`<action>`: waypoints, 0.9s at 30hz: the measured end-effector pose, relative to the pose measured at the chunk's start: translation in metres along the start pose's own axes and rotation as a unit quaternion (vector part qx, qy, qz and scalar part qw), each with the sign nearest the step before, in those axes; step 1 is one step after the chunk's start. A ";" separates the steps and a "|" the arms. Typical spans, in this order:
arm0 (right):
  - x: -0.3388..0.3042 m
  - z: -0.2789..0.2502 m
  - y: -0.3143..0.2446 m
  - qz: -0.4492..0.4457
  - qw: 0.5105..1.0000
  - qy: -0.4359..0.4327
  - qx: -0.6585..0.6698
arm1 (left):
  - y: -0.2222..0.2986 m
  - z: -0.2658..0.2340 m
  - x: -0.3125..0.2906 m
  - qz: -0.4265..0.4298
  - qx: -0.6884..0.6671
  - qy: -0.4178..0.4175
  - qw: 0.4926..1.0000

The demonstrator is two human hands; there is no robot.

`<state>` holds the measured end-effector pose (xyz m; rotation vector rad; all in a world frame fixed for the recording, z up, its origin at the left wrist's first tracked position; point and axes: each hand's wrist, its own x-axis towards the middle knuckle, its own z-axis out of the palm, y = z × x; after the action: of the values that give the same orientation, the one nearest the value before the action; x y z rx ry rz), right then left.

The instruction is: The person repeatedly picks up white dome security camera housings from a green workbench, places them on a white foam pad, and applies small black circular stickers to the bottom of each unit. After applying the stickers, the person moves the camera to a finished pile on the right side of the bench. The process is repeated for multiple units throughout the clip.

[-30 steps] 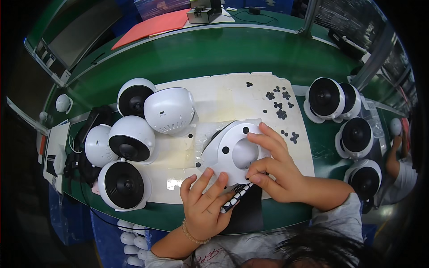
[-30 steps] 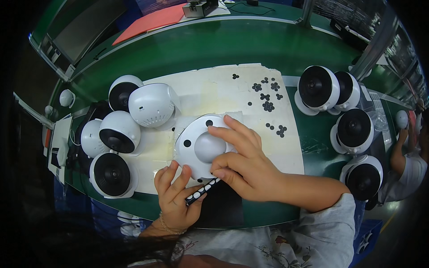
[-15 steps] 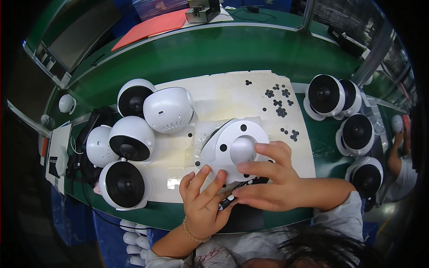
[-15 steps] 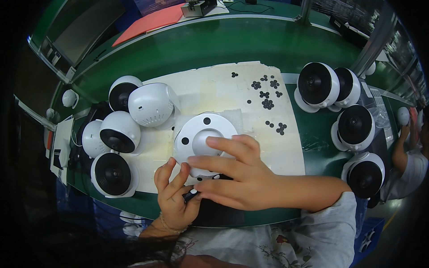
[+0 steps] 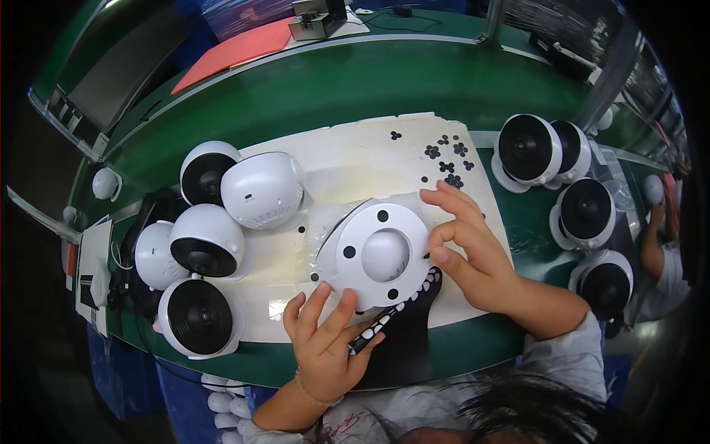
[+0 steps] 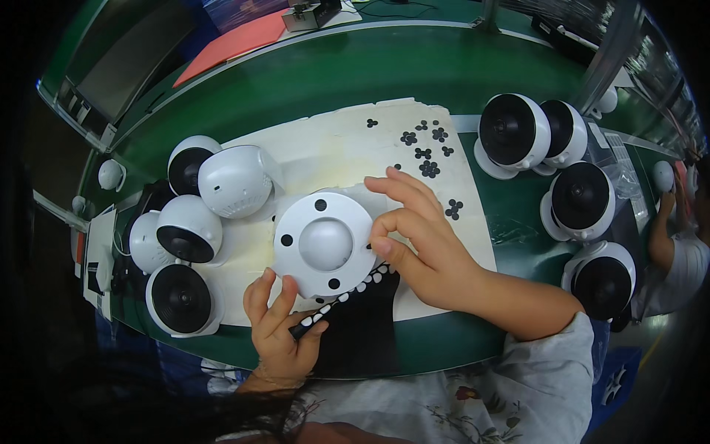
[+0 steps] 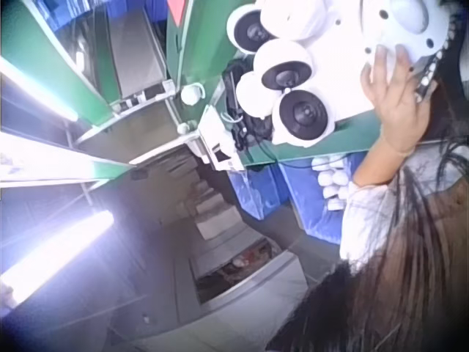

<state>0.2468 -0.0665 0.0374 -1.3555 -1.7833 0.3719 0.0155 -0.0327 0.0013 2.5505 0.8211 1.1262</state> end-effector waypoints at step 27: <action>-0.002 0.007 0.009 -0.018 0.988 0.131 0.081 | 0.001 0.001 -0.001 -0.011 0.010 -0.012 1.000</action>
<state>0.2475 -0.0635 0.0262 -1.1984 -1.5253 0.2975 0.0160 -0.0338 -0.0002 2.5596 0.8572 1.0833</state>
